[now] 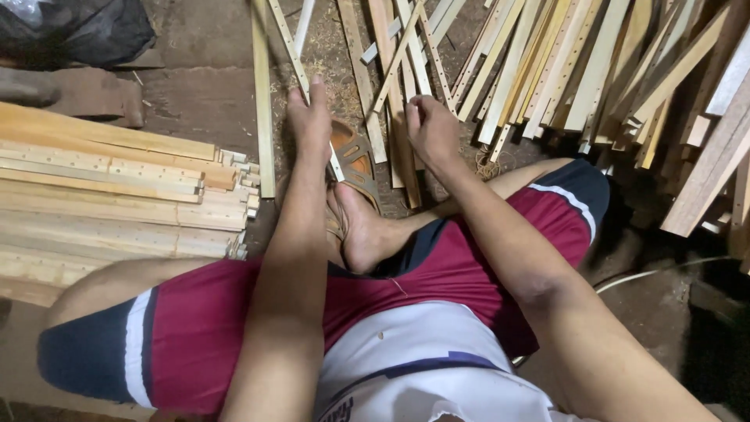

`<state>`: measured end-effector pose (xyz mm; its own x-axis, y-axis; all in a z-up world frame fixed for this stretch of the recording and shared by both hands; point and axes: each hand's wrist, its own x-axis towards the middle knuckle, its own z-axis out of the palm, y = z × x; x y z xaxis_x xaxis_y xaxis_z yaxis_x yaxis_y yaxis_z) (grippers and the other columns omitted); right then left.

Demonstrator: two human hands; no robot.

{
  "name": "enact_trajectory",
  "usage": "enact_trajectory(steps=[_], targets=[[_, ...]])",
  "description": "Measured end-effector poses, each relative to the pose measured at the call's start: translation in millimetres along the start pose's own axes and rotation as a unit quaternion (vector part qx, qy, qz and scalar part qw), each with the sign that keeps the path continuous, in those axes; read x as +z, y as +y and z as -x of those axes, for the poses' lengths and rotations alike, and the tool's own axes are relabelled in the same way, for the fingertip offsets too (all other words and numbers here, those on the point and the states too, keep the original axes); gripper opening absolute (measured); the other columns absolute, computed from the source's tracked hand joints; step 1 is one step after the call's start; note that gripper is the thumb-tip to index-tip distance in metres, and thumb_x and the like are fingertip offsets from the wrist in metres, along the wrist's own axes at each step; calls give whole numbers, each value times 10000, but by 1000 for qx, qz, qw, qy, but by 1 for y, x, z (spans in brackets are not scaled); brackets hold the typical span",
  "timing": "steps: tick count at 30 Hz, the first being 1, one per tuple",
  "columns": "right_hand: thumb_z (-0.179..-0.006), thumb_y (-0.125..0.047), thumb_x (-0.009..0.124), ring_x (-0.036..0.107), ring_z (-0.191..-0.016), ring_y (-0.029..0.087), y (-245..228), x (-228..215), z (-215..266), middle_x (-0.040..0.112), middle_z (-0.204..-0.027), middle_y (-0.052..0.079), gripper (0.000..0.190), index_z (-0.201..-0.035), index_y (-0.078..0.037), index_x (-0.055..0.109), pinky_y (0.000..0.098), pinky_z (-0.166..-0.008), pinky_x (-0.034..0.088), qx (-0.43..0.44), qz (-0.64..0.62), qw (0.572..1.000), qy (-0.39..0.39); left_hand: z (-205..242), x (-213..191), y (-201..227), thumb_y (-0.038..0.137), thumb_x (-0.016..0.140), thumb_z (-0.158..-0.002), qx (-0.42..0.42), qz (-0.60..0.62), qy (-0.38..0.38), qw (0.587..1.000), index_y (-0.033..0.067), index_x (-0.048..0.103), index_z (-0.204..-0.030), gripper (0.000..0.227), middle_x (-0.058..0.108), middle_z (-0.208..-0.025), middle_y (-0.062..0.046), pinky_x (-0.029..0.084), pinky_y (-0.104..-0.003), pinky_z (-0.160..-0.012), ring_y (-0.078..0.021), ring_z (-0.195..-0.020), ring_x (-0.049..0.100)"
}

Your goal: The person sits on the floor and repeatedly picks up thin wooden strips with pre-drilled holes, inspects them by hand, and places them into a growing stack. The person handles the strips one at a time or in small groups, turning them over and aligning them before stacking.

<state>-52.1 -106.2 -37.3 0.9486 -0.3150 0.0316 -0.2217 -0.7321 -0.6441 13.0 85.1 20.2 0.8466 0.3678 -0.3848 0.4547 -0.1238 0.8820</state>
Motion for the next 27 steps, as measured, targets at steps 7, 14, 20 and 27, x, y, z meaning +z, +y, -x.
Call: enact_trajectory(steps=[7, 14, 20, 27], targets=[[-995, -325, 588, 760, -793, 392, -4, 72, 33, 762, -838, 178, 280, -1114, -124, 742, 458, -685, 616, -31, 97, 963, -249, -61, -15, -56, 490, 689, -902, -4, 8, 50, 999, 108, 682, -1121, 441, 714, -951, -104, 541, -411, -842, -229, -914, 684], [-978, -270, 597, 701, -949, 429, -105, 94, 38, 734, -909, 207, 205, -1049, -126, 725, 527, -762, 576, -41, -134, 978, -156, -59, -74, -19, 556, 660, -893, -50, -4, 122, 991, 91, 690, -1166, 540, 741, -967, -135, 548, -398, -876, -257, -928, 715], [-890, -556, 608, 732, -1066, 337, -160, 201, 16, 776, -974, 126, 439, -949, -147, 758, 445, -884, 589, 133, -84, 926, -343, -34, -109, 31, 387, 633, -954, -24, 118, 127, 985, 55, 603, -1009, 337, 445, -588, -23, 371, -236, -322, -127, -400, 490], [-854, -417, 699, 689, -1094, 445, -163, 196, 8, 723, -977, 241, 367, -922, -61, 646, 509, -938, 546, 198, -179, 917, -297, -31, -128, 40, 460, 610, -975, -21, 118, 107, 987, 21, 591, -1083, 453, 469, -614, -37, 339, -218, -337, -106, -423, 467]])
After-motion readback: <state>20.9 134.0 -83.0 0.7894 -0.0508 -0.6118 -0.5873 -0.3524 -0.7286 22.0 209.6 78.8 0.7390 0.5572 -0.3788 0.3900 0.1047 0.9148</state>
